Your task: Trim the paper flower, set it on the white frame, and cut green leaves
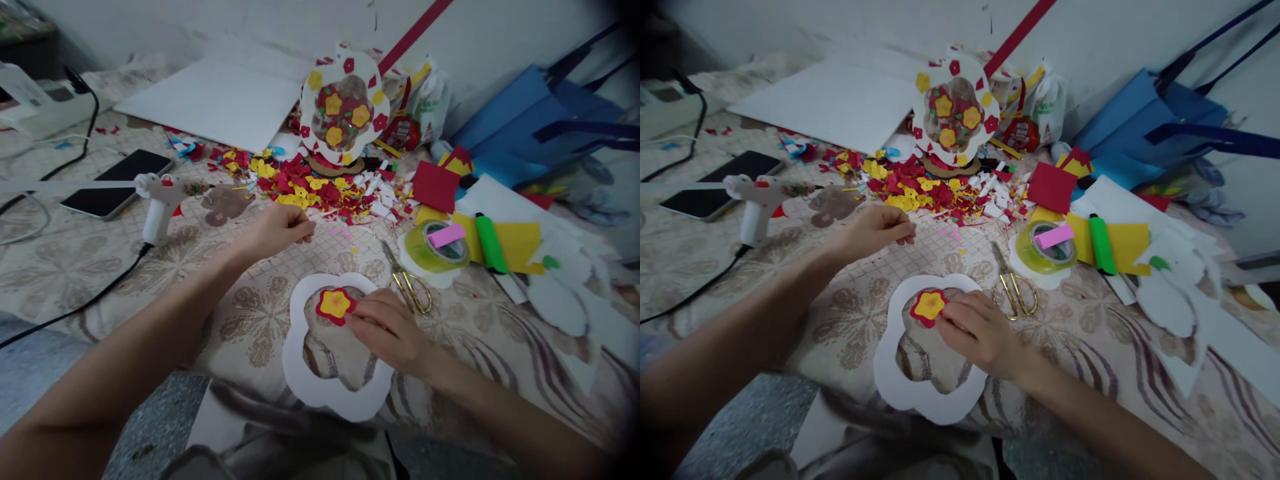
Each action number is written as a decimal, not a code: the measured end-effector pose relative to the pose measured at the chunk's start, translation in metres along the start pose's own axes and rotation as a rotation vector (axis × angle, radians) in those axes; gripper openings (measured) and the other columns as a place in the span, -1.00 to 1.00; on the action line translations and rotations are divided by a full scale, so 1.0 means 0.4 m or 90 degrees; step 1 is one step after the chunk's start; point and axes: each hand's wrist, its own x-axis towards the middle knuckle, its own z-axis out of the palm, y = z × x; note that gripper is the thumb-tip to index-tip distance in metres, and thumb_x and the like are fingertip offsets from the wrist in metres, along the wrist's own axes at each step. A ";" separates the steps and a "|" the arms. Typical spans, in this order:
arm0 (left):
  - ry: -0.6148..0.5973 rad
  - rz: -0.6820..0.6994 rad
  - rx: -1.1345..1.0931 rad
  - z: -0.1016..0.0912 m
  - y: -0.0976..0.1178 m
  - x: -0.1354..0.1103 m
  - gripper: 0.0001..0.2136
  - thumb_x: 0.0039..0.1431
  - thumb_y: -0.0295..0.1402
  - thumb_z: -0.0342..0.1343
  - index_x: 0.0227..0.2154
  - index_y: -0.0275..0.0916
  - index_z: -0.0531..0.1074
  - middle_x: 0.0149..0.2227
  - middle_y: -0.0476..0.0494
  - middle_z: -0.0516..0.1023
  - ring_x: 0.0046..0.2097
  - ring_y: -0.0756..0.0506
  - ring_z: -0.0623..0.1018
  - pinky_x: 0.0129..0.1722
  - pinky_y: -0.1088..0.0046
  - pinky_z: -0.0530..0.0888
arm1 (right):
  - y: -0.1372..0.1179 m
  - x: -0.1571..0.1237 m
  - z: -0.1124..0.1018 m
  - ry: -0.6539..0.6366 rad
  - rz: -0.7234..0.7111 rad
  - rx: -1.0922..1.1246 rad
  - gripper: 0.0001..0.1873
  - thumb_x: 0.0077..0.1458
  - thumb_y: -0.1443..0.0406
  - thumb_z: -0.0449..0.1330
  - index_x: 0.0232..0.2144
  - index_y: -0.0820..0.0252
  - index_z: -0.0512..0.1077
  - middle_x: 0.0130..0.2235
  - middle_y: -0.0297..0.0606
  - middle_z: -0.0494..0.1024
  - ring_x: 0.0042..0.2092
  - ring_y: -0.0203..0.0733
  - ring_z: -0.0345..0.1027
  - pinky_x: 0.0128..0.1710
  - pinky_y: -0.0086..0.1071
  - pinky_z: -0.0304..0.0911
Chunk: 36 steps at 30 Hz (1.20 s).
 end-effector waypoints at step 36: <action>-0.330 0.007 0.096 0.011 0.023 -0.029 -0.86 -0.13 -0.39 0.23 -0.45 -0.30 0.46 -0.54 0.01 0.49 -0.48 0.05 0.42 -0.43 0.54 0.33 | -0.003 0.030 0.024 -0.045 -0.023 0.014 -0.89 0.17 0.47 0.11 -0.26 0.28 0.41 -0.31 -0.19 0.46 -0.27 -0.16 0.28 -0.32 -0.27 0.30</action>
